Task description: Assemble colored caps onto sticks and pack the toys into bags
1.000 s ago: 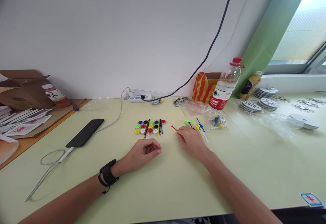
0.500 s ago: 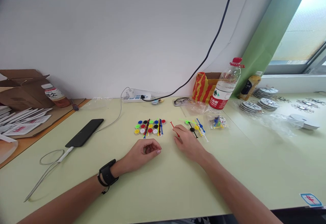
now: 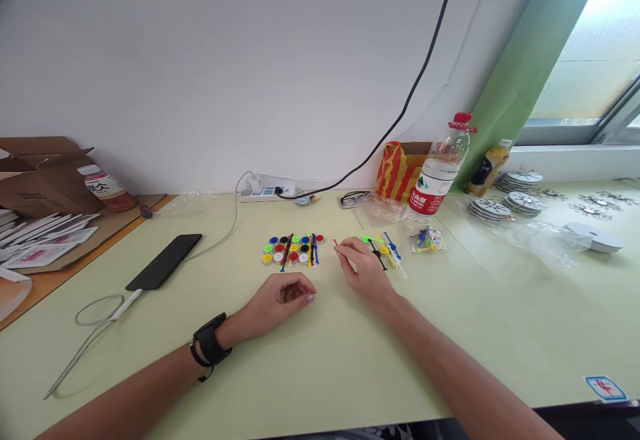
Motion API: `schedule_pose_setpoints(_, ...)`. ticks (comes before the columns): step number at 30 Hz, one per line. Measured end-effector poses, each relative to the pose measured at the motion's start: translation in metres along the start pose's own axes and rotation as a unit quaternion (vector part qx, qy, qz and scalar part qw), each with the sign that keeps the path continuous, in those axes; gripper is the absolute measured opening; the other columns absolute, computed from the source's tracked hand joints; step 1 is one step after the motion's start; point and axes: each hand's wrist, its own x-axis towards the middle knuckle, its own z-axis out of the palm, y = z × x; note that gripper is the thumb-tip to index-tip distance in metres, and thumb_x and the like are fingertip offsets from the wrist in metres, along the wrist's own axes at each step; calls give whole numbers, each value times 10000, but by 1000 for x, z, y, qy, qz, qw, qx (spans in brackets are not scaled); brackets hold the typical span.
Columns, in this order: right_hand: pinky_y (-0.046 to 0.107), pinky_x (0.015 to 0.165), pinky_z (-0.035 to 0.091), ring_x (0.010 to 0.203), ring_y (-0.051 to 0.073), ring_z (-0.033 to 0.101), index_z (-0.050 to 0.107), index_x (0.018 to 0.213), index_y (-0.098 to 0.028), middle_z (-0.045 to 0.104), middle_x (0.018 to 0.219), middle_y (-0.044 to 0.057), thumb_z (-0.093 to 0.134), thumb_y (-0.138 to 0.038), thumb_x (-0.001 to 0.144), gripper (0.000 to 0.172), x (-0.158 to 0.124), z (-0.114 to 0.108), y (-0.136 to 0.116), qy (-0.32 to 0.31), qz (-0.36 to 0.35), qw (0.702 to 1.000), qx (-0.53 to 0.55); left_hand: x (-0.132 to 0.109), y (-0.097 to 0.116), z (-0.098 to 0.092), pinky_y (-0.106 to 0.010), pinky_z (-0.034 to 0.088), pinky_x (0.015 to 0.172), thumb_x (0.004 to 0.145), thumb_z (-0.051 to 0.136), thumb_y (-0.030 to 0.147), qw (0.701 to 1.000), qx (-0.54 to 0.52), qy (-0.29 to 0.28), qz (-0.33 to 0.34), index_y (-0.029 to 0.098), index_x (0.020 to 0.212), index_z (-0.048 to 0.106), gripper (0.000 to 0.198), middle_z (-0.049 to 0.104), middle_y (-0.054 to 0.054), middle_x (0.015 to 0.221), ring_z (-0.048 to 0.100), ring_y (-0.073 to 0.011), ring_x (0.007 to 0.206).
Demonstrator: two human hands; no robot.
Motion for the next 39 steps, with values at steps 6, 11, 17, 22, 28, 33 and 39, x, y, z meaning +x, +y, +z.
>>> schedule_pose_setpoints(6,339,760,552,835,205,679,728,1123,-248,686,958,69,530,-195,1000,239,-1,-3,-4,28,36,999,2,0,0,0,-238,376,601,944,660,365,1000,0,1,2,175,900,713,203,610,-2,744,481,-126,673)
schedule_pose_setpoints(11,352,794,550,861,209,686,717,1134,-232,688,990,70,534,-185,985,241,1,-2,-5,-3,59,998,25,0,0,0,-241,375,602,945,657,369,1000,2,0,2,176,907,713,205,610,-1,746,481,-126,673)
schedule_pose_setpoints(17,357,751,538,827,214,674,722,997,-222,706,934,63,537,-154,952,203,0,-1,-4,1,80,997,13,0,0,1,-240,375,603,948,655,353,1000,4,-1,3,173,898,710,194,608,1,746,482,-123,674)
schedule_pose_setpoints(22,378,808,553,904,231,690,719,1079,-230,715,1013,74,532,-161,961,232,0,-1,-3,4,84,996,14,0,-2,1,-243,379,604,947,657,337,1000,6,-1,10,174,903,713,178,618,-2,753,488,-123,675)
schedule_pose_setpoints(28,432,953,554,1102,258,662,654,1276,-239,681,1213,103,516,-186,981,330,-1,2,-2,-71,62,995,38,0,0,0,-245,383,607,946,656,340,1000,4,-3,6,174,899,711,181,620,-7,759,487,-126,677)
schedule_pose_setpoints(33,495,1071,503,1250,287,590,576,1384,-224,623,1347,129,538,-236,984,402,-3,3,-2,-132,51,990,-5,0,0,1,-246,380,608,943,654,347,1000,4,-4,3,170,906,712,189,614,-4,756,480,-125,678)
schedule_pose_setpoints(39,533,1107,479,1299,301,546,528,1449,-219,606,1391,137,539,-254,994,457,-5,5,-3,-160,25,986,-38,0,3,1,-253,385,610,942,648,370,1000,9,-6,-3,169,908,709,213,620,-13,763,485,-134,679)
